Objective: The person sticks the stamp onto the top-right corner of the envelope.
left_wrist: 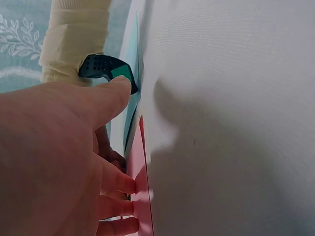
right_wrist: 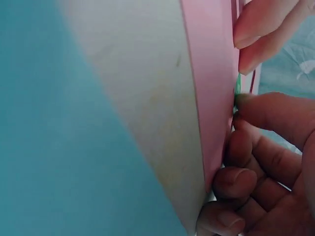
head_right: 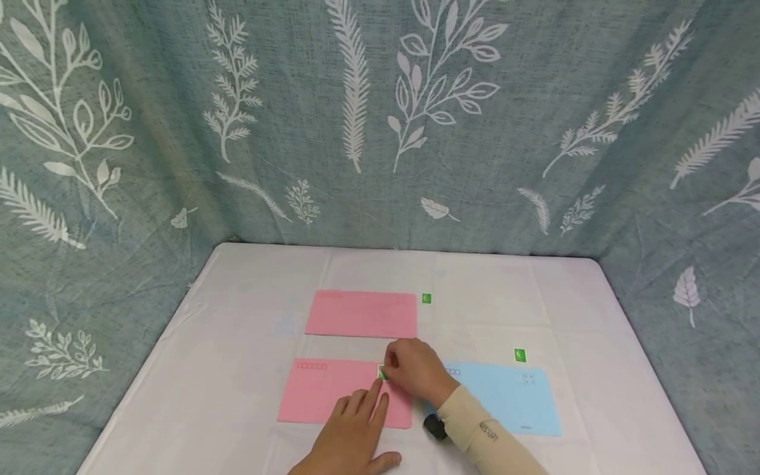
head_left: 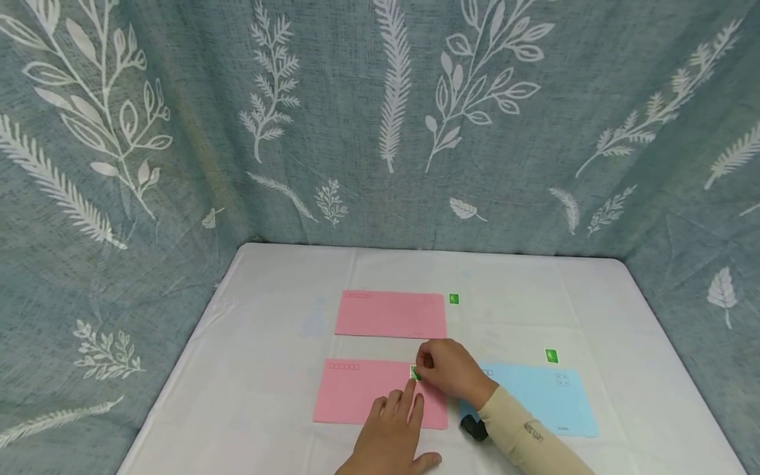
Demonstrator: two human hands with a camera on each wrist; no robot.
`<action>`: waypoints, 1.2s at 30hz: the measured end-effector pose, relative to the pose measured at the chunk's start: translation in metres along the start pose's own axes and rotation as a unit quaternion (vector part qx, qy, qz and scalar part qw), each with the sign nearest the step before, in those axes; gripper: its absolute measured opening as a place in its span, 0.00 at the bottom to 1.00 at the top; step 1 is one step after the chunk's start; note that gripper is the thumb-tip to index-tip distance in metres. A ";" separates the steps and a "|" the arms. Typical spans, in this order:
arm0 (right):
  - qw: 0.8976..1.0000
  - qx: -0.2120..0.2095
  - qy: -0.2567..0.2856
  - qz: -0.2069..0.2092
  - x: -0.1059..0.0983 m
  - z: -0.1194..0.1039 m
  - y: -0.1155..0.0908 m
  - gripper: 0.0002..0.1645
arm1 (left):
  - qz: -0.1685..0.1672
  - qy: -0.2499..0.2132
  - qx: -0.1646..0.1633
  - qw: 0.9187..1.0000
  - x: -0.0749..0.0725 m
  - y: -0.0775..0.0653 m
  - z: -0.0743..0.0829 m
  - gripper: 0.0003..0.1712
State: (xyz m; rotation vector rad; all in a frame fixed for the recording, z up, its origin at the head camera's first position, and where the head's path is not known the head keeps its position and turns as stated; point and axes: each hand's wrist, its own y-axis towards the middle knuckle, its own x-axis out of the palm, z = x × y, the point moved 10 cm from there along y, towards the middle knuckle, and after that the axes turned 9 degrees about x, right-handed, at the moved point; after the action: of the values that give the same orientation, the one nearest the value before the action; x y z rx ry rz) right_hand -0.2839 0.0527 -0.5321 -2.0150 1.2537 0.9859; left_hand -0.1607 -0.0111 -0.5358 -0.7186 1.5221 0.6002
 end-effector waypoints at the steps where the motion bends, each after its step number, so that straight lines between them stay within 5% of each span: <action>1: 1.000 0.001 0.000 0.000 0.000 0.000 0.000 0.12 | 0.000 0.000 0.000 1.000 0.000 0.000 0.000 0.55; 36: 1.000 0.015 0.000 -0.002 -0.001 -0.003 -0.002 0.11 | -0.003 -0.014 -0.004 1.000 -0.003 -0.001 0.000 0.54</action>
State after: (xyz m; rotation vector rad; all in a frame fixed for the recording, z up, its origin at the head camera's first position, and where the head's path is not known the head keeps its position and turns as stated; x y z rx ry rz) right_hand -0.2811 0.0516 -0.5298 -1.9939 1.2567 0.9595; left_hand -0.1602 -0.0118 -0.5331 -0.7180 1.4920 0.6095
